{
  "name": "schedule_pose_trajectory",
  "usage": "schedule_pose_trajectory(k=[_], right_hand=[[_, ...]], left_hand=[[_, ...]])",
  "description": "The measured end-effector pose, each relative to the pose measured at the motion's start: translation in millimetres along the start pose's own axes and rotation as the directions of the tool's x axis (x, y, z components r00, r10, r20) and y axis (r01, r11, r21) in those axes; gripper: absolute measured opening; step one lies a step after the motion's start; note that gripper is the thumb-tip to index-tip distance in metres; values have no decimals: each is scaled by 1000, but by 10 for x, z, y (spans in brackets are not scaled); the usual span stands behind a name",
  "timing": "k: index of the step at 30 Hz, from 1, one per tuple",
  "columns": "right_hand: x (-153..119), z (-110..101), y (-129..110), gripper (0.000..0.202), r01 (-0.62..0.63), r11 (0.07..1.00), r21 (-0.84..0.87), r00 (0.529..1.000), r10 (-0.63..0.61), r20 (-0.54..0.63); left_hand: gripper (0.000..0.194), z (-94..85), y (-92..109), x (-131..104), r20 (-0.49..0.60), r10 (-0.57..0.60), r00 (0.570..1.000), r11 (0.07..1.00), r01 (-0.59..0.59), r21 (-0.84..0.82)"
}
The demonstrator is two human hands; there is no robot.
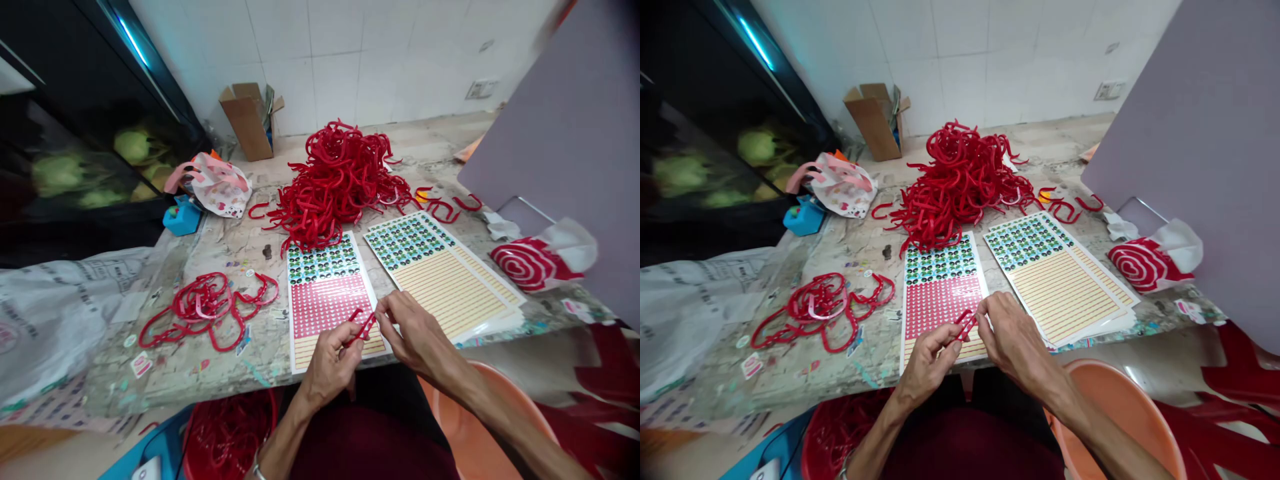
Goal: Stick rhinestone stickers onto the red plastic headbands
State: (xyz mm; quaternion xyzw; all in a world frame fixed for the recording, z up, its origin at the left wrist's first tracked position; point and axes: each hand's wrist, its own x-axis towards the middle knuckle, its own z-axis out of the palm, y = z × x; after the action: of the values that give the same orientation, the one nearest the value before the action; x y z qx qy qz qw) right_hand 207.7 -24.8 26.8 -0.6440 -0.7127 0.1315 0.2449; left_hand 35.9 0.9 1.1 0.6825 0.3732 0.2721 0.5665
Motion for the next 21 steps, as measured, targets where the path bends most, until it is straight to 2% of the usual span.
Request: schedule_pose_trajectory(k=[5, 8, 10, 13, 15, 19, 21], right_hand=[[-5, 57, 24, 9, -11, 998, 60, 993, 18, -113], [-2, 65, 105, 27, -128, 953, 273, 966, 182, -183], [-15, 70, 129, 35, -220, 847, 484, 951, 297, -88], [-54, 128, 50, 45, -295, 676, 676, 945, 310, 102], [-74, 203, -52, 53, -303, 634, 711, 940, 320, 116], [-66, 301, -188, 29, -293, 559, 775, 934, 342, 107], [-48, 286, -190, 25, -289, 509, 811, 938, 318, 135]], left_hand=[[25, 31, -58, -1, -34, -86, 996, 980, 78, -184], [25, 28, -70, 8, -65, -102, 993, 965, 83, -247], [26, 35, -59, 16, -87, -123, 988, 946, 91, -310], [32, 77, -36, 27, -110, -148, 983, 915, 94, -393], [35, 110, -30, 30, -106, -153, 982, 895, 92, -437], [39, 131, -40, 20, -101, -126, 987, 888, 67, -454], [40, 122, -43, 8, -108, -109, 988, 901, 53, -431]])
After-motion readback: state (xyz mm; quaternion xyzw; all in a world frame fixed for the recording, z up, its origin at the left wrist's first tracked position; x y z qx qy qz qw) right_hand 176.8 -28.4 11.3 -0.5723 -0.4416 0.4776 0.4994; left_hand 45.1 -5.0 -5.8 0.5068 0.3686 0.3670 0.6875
